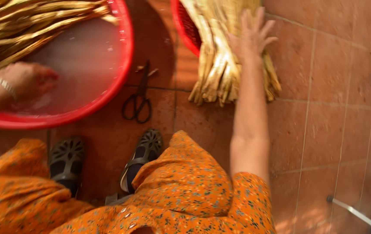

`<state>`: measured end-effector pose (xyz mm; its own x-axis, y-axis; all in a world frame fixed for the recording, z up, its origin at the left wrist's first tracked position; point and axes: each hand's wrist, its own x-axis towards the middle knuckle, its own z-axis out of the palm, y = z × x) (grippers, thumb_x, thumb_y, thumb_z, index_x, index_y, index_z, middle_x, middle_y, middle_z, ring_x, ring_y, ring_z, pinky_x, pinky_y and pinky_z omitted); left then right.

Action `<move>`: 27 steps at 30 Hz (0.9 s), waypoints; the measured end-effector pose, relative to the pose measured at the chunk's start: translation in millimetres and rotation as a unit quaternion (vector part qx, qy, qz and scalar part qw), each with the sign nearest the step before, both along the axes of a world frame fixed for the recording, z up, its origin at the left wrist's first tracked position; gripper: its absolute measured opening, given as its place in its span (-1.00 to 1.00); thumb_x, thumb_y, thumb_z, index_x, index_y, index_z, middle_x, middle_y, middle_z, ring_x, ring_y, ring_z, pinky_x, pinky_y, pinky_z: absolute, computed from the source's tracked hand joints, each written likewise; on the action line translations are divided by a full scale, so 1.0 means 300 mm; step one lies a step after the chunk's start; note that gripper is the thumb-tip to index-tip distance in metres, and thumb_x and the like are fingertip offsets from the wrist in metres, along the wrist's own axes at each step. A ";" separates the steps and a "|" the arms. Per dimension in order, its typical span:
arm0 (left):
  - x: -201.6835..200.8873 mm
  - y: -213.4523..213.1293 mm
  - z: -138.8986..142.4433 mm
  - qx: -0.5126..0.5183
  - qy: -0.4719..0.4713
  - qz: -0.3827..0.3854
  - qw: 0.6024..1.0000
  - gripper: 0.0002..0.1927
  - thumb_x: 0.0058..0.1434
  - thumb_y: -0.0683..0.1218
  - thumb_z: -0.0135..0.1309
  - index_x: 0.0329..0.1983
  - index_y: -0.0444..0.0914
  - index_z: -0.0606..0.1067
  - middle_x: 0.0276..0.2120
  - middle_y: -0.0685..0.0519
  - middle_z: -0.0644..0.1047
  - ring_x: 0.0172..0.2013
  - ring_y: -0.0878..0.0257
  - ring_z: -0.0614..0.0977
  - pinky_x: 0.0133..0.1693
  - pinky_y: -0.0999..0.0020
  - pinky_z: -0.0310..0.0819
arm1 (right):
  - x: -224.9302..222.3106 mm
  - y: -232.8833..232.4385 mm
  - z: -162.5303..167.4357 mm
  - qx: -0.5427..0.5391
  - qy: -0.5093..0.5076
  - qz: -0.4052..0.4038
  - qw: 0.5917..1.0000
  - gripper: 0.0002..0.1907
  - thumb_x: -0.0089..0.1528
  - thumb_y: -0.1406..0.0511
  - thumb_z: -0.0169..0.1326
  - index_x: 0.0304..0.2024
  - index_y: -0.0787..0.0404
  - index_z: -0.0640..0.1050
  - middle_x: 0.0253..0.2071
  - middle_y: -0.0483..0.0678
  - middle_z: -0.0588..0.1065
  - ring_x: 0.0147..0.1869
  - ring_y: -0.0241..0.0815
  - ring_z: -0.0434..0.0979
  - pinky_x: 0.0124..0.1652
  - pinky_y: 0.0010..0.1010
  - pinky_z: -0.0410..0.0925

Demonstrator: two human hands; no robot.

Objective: The person sits on a tiled floor and soaks dried palm leaf strips in a red basin of water, dipping and pulling each strip through the water and folding some strips before setting them aside. They work through the pile of strips one at a time, wetting them in the basin.

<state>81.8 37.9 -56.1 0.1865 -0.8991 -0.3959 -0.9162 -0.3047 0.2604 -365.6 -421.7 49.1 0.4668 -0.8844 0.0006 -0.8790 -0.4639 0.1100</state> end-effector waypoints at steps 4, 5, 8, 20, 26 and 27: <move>0.062 0.014 0.054 -0.090 -0.051 0.067 0.992 -0.77 0.37 0.06 0.08 -0.06 -0.04 0.68 -0.12 -0.08 0.64 -0.14 -0.08 0.67 0.00 0.00 0.59 | 0.120 0.149 0.118 -0.059 -0.087 0.187 0.977 -0.42 0.34 0.18 0.31 0.36 0.14 0.45 0.50 0.14 0.20 0.53 0.33 0.16 0.33 0.29 0.20; 0.067 0.015 0.058 -0.170 -0.058 0.073 0.981 -0.79 0.42 0.05 0.07 -0.05 -0.06 0.66 -0.11 -0.06 0.61 -0.06 -0.04 0.64 0.02 0.06 0.58 | 0.176 0.195 0.137 -0.003 -0.083 0.208 0.975 -0.49 0.32 0.18 0.30 0.28 0.12 0.49 0.38 0.13 0.30 0.44 0.27 0.26 0.28 0.20 0.25; 0.068 -0.015 0.050 -0.288 -0.166 0.043 0.942 -0.78 0.33 0.01 0.11 -0.03 -0.13 0.60 -0.04 0.03 0.56 0.06 0.04 0.53 0.05 0.06 0.46 | 0.364 0.356 0.138 0.139 -0.024 0.272 0.952 -0.67 0.29 0.17 0.26 0.08 0.07 0.60 0.04 0.10 0.54 0.16 0.12 0.50 0.11 0.01 0.36; -0.012 0.021 -0.020 -0.217 -0.231 -0.004 0.948 -0.80 0.43 0.02 0.05 -0.22 -0.15 0.59 -0.12 0.01 0.58 -0.03 0.14 0.51 0.09 0.16 0.30 | 0.936 0.957 -0.448 0.643 -0.439 -0.144 0.610 -0.52 0.36 0.06 0.00 0.22 0.17 0.37 -0.08 0.01 0.58 -0.11 0.01 0.66 -0.19 -0.09 0.54; -0.119 0.121 -0.085 -0.011 0.007 0.099 0.995 -0.73 0.21 0.00 0.02 -0.16 -0.22 0.61 -0.08 -0.15 0.61 0.02 -0.09 0.60 -0.02 0.01 0.49 | 1.036 0.993 -0.518 0.621 -0.509 -0.220 0.554 -0.51 0.32 0.05 0.02 0.19 0.17 0.44 0.00 -0.02 0.61 -0.03 -0.06 0.62 -0.15 -0.05 0.49; -0.113 0.124 -0.091 0.015 0.033 0.102 0.994 -0.71 0.21 0.01 0.03 -0.11 -0.21 0.59 -0.07 -0.17 0.61 0.02 -0.11 0.60 0.00 0.00 0.48 | 1.043 1.008 -0.519 0.606 -0.521 -0.213 0.562 -0.55 0.34 0.07 0.05 0.17 0.18 0.46 0.00 0.01 0.61 -0.01 -0.07 0.59 -0.13 -0.08 0.46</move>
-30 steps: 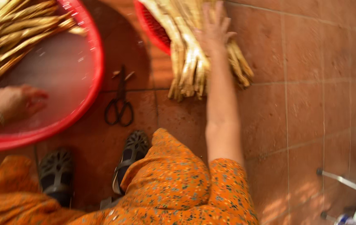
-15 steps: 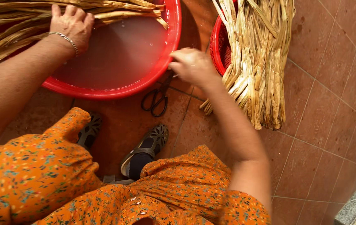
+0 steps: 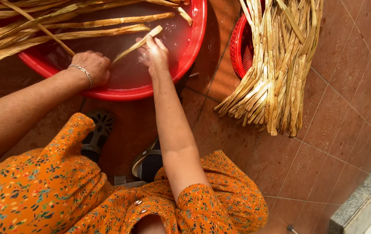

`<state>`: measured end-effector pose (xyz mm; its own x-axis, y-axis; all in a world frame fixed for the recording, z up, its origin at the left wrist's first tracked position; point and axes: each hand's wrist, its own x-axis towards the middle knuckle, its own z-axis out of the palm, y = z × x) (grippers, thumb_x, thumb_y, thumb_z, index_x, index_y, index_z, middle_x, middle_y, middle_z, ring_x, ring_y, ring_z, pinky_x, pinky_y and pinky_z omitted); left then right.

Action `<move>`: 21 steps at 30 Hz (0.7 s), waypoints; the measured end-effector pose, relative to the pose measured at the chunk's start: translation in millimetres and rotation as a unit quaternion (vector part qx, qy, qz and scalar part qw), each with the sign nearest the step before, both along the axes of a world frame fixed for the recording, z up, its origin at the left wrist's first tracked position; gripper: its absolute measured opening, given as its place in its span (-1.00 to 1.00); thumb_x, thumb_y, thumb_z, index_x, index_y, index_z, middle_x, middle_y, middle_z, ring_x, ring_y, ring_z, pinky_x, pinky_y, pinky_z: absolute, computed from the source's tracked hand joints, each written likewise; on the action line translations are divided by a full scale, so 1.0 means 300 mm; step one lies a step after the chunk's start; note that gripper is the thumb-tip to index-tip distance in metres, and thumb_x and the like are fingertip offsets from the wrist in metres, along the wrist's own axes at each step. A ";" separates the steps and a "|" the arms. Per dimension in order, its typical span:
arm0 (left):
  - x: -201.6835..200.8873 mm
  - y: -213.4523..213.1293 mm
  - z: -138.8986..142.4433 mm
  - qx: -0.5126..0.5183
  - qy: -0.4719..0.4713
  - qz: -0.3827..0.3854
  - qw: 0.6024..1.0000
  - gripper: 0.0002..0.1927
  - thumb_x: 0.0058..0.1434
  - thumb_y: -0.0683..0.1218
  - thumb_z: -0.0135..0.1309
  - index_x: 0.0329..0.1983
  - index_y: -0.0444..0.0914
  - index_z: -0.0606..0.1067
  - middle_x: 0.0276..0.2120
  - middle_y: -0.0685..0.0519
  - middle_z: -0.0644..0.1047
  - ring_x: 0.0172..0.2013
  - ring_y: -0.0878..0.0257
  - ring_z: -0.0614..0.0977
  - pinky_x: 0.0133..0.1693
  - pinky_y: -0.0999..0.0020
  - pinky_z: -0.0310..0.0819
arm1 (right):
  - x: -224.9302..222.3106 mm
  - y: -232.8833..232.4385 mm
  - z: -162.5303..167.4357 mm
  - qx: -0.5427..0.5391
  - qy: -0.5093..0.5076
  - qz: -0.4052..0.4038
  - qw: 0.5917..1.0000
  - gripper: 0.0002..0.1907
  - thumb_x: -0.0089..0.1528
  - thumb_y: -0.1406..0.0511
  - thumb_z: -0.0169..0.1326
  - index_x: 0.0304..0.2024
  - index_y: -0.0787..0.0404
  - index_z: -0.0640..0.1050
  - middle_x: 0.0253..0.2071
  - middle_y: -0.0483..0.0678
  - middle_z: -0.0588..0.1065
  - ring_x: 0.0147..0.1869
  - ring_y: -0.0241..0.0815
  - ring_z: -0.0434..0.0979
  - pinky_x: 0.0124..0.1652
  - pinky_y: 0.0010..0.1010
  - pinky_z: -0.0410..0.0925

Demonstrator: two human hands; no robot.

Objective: The person sits on a tiled floor and soaks dried palm leaf strips in a red basin of water, dipping and pulling each strip through the water and folding some strips before setting them aside. They work through the pile of strips one at a time, wetting them in the basin.

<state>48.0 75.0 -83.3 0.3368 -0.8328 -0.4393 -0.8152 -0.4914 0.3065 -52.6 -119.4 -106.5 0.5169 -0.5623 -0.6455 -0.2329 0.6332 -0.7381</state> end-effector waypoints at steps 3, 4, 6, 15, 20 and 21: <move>0.028 -0.030 -0.009 0.012 0.102 0.029 0.994 -0.63 0.25 0.08 0.04 -0.01 -0.22 0.52 -0.07 -0.21 0.60 -0.01 -0.17 0.59 0.02 -0.04 0.46 | 0.003 0.056 0.011 -0.057 -0.001 -0.001 0.998 -0.61 0.37 0.12 0.11 0.13 0.22 0.54 0.02 0.05 0.61 0.07 -0.12 0.51 -0.06 -0.14 0.37; 0.028 -0.054 -0.011 -0.017 0.149 0.047 0.988 -0.59 0.28 0.14 0.04 0.00 -0.24 0.50 -0.10 -0.22 0.60 -0.04 -0.19 0.59 0.00 -0.05 0.46 | -0.004 0.075 0.014 -0.067 0.007 0.011 0.998 -0.60 0.37 0.13 0.10 0.14 0.22 0.55 0.04 0.02 0.60 0.10 -0.15 0.48 -0.03 -0.17 0.34; 0.015 -0.117 -0.015 -0.101 0.229 0.097 0.963 -0.56 0.40 0.17 -0.04 0.02 -0.28 0.51 -0.19 -0.24 0.60 -0.13 -0.20 0.62 -0.07 -0.04 0.48 | -0.024 0.104 0.018 -0.090 -0.035 0.034 0.995 -0.57 0.38 0.16 0.11 0.19 0.29 0.56 0.12 0.03 0.58 0.21 -0.16 0.45 0.10 -0.22 0.30; -0.049 -0.228 0.022 -0.172 0.398 0.208 0.877 -0.59 0.43 0.08 -0.15 -0.17 -0.29 0.59 -0.43 -0.09 0.64 -0.45 0.15 0.70 -0.37 0.22 0.60 | -0.091 0.133 0.038 0.016 -0.196 -0.022 0.980 -0.52 0.47 0.18 -0.07 0.32 0.37 0.42 0.30 0.12 0.45 0.30 -0.11 0.44 0.20 -0.31 0.35; -0.062 -0.256 0.124 -0.110 0.405 0.240 0.875 -0.62 0.41 0.12 -0.18 -0.10 -0.17 0.57 -0.44 -0.08 0.64 -0.47 0.14 0.69 -0.40 0.20 0.63 | -0.136 0.107 0.046 0.014 -0.171 0.036 0.984 -0.54 0.45 0.20 -0.08 0.29 0.38 0.44 0.27 0.06 0.46 0.30 -0.10 0.44 0.19 -0.27 0.36; -0.070 -0.258 0.143 -0.086 0.390 0.243 0.884 -0.64 0.41 0.16 -0.20 -0.02 -0.06 0.55 -0.42 -0.07 0.64 -0.44 0.11 0.69 -0.36 0.17 0.63 | -0.133 0.110 0.042 0.012 -0.170 0.006 0.985 -0.55 0.47 0.20 -0.09 0.25 0.41 0.45 0.24 0.10 0.47 0.28 -0.08 0.46 0.20 -0.26 0.37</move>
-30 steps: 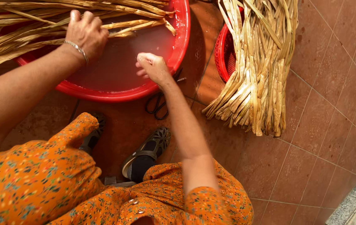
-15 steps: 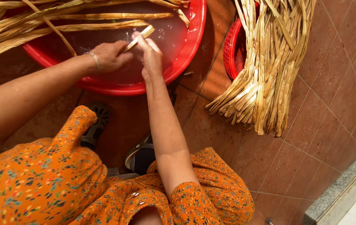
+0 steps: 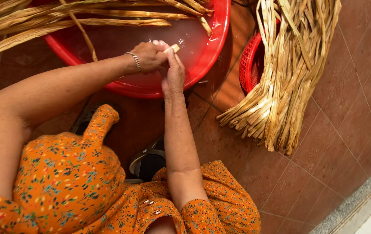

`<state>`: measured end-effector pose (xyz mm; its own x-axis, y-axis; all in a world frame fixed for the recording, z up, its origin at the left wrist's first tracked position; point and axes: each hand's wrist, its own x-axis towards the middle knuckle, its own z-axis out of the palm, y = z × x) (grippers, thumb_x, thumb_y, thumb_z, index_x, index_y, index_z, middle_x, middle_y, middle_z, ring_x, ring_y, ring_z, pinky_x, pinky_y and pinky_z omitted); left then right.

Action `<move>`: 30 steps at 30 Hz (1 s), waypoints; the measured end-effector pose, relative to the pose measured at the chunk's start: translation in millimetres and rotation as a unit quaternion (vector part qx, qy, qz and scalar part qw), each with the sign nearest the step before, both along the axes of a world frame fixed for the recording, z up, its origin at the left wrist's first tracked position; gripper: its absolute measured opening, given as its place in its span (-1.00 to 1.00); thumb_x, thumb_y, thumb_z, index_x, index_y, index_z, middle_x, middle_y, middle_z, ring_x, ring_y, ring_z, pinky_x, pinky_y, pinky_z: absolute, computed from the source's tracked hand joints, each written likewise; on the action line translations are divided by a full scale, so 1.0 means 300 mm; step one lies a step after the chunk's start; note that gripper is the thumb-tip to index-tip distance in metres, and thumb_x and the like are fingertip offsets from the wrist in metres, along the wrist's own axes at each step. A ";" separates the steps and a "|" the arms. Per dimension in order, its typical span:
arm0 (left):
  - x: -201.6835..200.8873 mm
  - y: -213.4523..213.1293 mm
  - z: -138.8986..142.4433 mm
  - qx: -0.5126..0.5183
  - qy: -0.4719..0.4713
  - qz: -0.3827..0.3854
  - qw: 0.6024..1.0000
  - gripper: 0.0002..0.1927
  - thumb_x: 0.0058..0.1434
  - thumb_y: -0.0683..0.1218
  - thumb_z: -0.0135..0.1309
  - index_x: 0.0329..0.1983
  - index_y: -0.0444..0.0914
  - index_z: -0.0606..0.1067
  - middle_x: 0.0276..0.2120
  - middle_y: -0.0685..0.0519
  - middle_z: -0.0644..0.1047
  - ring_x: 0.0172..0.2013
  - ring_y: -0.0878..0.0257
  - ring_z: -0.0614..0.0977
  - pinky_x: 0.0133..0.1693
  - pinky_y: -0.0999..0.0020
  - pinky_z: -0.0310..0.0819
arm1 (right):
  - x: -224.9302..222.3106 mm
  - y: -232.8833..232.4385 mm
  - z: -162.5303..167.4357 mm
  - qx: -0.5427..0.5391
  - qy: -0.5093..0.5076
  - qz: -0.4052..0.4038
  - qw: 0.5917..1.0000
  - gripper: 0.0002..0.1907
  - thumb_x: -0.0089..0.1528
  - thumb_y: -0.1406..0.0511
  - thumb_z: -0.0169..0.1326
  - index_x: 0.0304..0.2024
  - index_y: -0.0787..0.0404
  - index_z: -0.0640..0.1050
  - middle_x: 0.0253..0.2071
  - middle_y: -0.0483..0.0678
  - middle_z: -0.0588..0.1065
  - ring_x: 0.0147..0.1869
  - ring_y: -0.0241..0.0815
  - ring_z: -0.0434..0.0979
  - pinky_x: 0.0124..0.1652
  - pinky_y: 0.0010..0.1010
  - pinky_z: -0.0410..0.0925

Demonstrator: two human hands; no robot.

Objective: The person sits on a tiled floor and soaks dried palm leaf strips in a red basin of water, dipping and pulling each strip through the water and folding some strips before setting them aside. They work through the pile of strips one at a time, wetting them in the basin.

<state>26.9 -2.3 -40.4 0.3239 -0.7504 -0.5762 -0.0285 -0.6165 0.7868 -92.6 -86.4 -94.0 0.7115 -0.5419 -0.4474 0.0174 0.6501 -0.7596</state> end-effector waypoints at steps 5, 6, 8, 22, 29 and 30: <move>-0.016 0.010 0.049 0.051 -0.155 -0.096 0.982 -0.39 0.40 0.26 -0.24 -0.25 -0.27 0.65 -0.37 -0.24 0.64 -0.24 -0.10 0.69 -0.07 -0.02 0.54 | 0.040 -0.025 -0.019 0.013 -0.027 -0.137 0.990 -0.68 0.48 0.22 -0.17 -0.04 0.36 0.48 -0.04 0.20 0.55 0.05 0.09 0.57 0.08 -0.07 0.46; -0.022 0.015 0.050 0.048 -0.179 -0.111 0.976 -0.36 0.42 0.27 -0.24 -0.26 -0.30 0.64 -0.34 -0.28 0.62 -0.21 -0.16 0.67 -0.05 -0.04 0.53 | 0.045 -0.044 -0.016 0.069 -0.005 -0.168 0.983 -0.71 0.47 0.21 -0.20 -0.11 0.29 0.44 -0.15 0.10 0.52 -0.05 0.02 0.58 0.01 -0.04 0.47; -0.036 0.026 0.050 0.038 -0.221 -0.144 0.964 -0.40 0.40 0.22 -0.22 -0.27 -0.31 0.65 -0.30 -0.31 0.60 -0.18 -0.23 0.66 -0.04 -0.08 0.52 | 0.039 -0.103 -0.008 0.181 0.040 -0.231 0.955 -0.75 0.44 0.19 -0.25 -0.24 0.17 0.37 -0.35 -0.09 0.46 -0.24 -0.10 0.59 -0.14 0.01 0.48; -0.067 0.073 0.092 -0.058 -0.382 -0.245 0.889 -0.67 0.34 0.08 -0.11 -0.25 -0.27 0.50 -0.52 -0.16 0.61 -0.40 -0.09 0.70 -0.37 -0.04 0.57 | -0.141 -0.536 0.095 0.114 -0.012 -0.359 0.926 -0.72 0.43 0.23 -0.29 -0.34 0.15 0.35 -0.70 -0.26 0.12 -0.75 -0.40 -0.10 -0.73 -0.46 -0.17; -0.050 0.153 0.131 -0.097 -0.422 -0.262 0.862 -0.72 0.33 0.04 -0.08 -0.34 -0.24 0.46 -0.60 -0.10 0.58 -0.46 -0.02 0.68 -0.41 0.05 0.54 | -0.353 -0.717 0.214 -0.021 0.046 -0.464 0.884 -0.78 0.40 0.39 -0.25 -0.25 0.28 0.44 -0.63 -0.19 0.14 -0.66 -0.39 -0.08 -0.67 -0.51 -0.13; -0.048 0.165 0.133 -0.105 -0.433 -0.265 0.855 -0.73 0.32 0.03 -0.07 -0.35 -0.23 0.47 -0.59 -0.10 0.58 -0.44 -0.01 0.69 -0.40 0.06 0.55 | -0.371 -0.728 0.236 -0.017 0.037 -0.471 0.881 -0.78 0.40 0.40 -0.27 -0.25 0.29 0.42 -0.62 -0.18 0.15 -0.65 -0.39 -0.08 -0.66 -0.52 -0.12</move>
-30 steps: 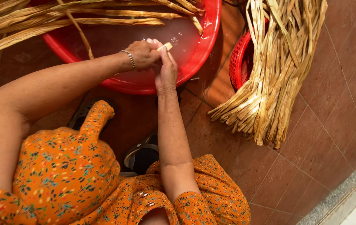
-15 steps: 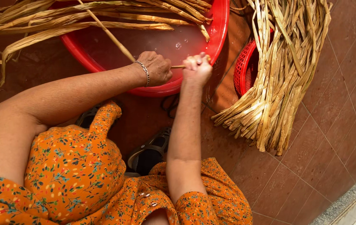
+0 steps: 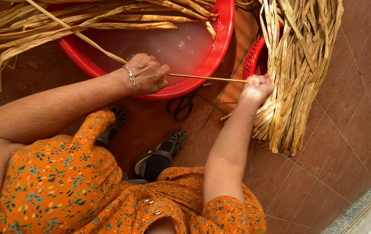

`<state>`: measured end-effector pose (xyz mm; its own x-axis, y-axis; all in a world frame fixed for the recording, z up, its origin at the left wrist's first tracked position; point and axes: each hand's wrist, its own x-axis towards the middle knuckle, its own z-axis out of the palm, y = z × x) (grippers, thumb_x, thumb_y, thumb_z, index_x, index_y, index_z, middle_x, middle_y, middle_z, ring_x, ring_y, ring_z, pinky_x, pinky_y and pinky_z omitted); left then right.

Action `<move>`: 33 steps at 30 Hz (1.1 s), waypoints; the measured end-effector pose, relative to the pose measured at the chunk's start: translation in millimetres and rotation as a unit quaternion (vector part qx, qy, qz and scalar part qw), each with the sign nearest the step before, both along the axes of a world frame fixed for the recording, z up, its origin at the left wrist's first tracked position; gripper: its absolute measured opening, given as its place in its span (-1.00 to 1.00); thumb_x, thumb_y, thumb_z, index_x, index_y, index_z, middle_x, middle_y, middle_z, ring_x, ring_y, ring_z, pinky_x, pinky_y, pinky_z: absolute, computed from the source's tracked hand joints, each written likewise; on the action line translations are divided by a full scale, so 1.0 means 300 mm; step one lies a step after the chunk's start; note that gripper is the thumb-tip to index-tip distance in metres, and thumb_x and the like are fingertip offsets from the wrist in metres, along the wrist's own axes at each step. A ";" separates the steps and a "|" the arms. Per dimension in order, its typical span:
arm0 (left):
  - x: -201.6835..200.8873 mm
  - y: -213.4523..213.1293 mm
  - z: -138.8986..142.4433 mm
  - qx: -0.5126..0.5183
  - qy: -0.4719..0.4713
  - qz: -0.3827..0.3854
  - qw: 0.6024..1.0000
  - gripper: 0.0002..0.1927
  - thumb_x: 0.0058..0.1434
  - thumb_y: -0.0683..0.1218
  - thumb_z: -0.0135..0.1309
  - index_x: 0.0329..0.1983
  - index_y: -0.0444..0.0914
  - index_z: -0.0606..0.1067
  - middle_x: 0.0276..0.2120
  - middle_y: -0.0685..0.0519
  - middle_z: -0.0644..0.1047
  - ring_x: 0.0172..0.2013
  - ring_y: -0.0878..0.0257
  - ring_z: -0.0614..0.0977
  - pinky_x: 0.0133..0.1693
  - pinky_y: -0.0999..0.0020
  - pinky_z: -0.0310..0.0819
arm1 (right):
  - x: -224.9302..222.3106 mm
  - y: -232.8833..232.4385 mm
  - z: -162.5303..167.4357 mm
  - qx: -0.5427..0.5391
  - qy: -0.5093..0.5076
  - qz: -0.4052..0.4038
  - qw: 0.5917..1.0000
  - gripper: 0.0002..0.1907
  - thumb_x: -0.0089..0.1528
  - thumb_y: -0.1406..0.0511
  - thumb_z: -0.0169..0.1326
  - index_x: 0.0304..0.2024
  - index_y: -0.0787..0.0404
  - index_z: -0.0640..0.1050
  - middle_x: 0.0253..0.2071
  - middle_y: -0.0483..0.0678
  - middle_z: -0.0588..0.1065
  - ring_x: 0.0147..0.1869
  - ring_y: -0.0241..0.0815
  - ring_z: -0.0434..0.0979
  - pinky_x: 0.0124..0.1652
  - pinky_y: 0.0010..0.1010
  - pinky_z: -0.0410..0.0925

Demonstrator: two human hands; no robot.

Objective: The person sits on a tiled floor and soaks dried palm leaf strips in a red basin of water, dipping and pulling each strip through the water and folding some strips before setting them aside. They work through the pile of strips one at a time, wetting them in the basin.

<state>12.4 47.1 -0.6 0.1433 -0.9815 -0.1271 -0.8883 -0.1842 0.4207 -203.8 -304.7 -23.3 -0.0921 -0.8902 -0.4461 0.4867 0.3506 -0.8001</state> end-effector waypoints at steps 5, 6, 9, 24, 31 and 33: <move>0.014 0.059 -0.002 -0.054 0.005 -0.002 0.999 -0.75 0.27 0.02 -0.01 -0.37 -0.25 0.45 -0.61 -0.08 0.56 -0.45 0.04 0.66 -0.42 0.09 0.55 | -0.084 -0.058 0.118 -0.024 0.112 -0.001 0.993 -0.75 0.33 0.37 -0.32 -0.31 0.28 0.41 -0.63 -0.20 0.15 -0.67 -0.39 -0.03 -0.71 -0.56 -0.09; 0.023 0.086 -0.003 -0.118 0.000 0.004 0.993 -0.79 0.23 0.00 0.02 -0.38 -0.24 0.46 -0.60 -0.07 0.56 -0.44 0.02 0.65 -0.40 0.08 0.54 | -0.101 -0.073 0.128 -0.031 0.080 -0.014 0.996 -0.78 0.31 0.39 -0.31 -0.32 0.28 0.39 -0.63 -0.19 0.14 -0.66 -0.39 -0.03 -0.71 -0.56 -0.10; 0.051 0.152 -0.002 -0.132 -0.006 0.016 0.991 -0.83 0.19 -0.06 0.04 -0.44 -0.23 0.44 -0.60 -0.04 0.54 -0.44 0.02 0.63 -0.35 0.07 0.53 | -0.178 -0.154 0.159 -0.057 0.020 -0.049 0.997 -0.83 0.28 0.46 -0.30 -0.31 0.32 0.37 -0.60 -0.14 0.16 -0.64 -0.37 -0.03 -0.68 -0.54 -0.10; 0.209 0.323 0.101 0.192 -0.130 0.085 0.969 -0.74 0.25 0.09 0.00 -0.23 -0.15 0.58 -0.19 -0.02 0.62 -0.06 0.10 0.58 -0.10 0.07 0.48 | -0.147 -0.103 0.266 -0.189 0.022 -0.003 0.982 -0.71 0.42 0.23 -0.19 -0.17 0.32 0.46 -0.57 -0.14 0.28 -0.64 -0.37 0.04 -0.64 -0.55 -0.01; 0.352 0.178 -0.104 0.023 -0.202 0.170 0.964 -0.69 0.58 -0.07 -0.04 -0.21 -0.31 0.60 -0.14 -0.13 0.57 -0.09 0.11 0.49 -0.03 0.17 0.38 | 0.250 0.243 -0.027 -0.092 -0.171 0.156 0.969 -0.83 0.38 0.24 -0.07 -0.25 0.19 0.42 -0.48 -0.13 0.35 -0.51 -0.35 0.24 -0.52 -0.51 0.17; 0.403 0.137 -0.166 -0.011 -0.333 0.151 0.931 -0.79 0.33 -0.04 0.04 -0.22 -0.26 0.61 -0.16 -0.07 0.57 -0.01 0.11 0.49 -0.07 0.19 0.37 | 0.324 0.364 -0.124 -0.119 -0.152 0.232 0.953 -0.84 0.36 0.26 0.00 -0.29 0.18 0.41 -0.48 -0.14 0.36 -0.53 -0.32 0.25 -0.52 -0.46 0.18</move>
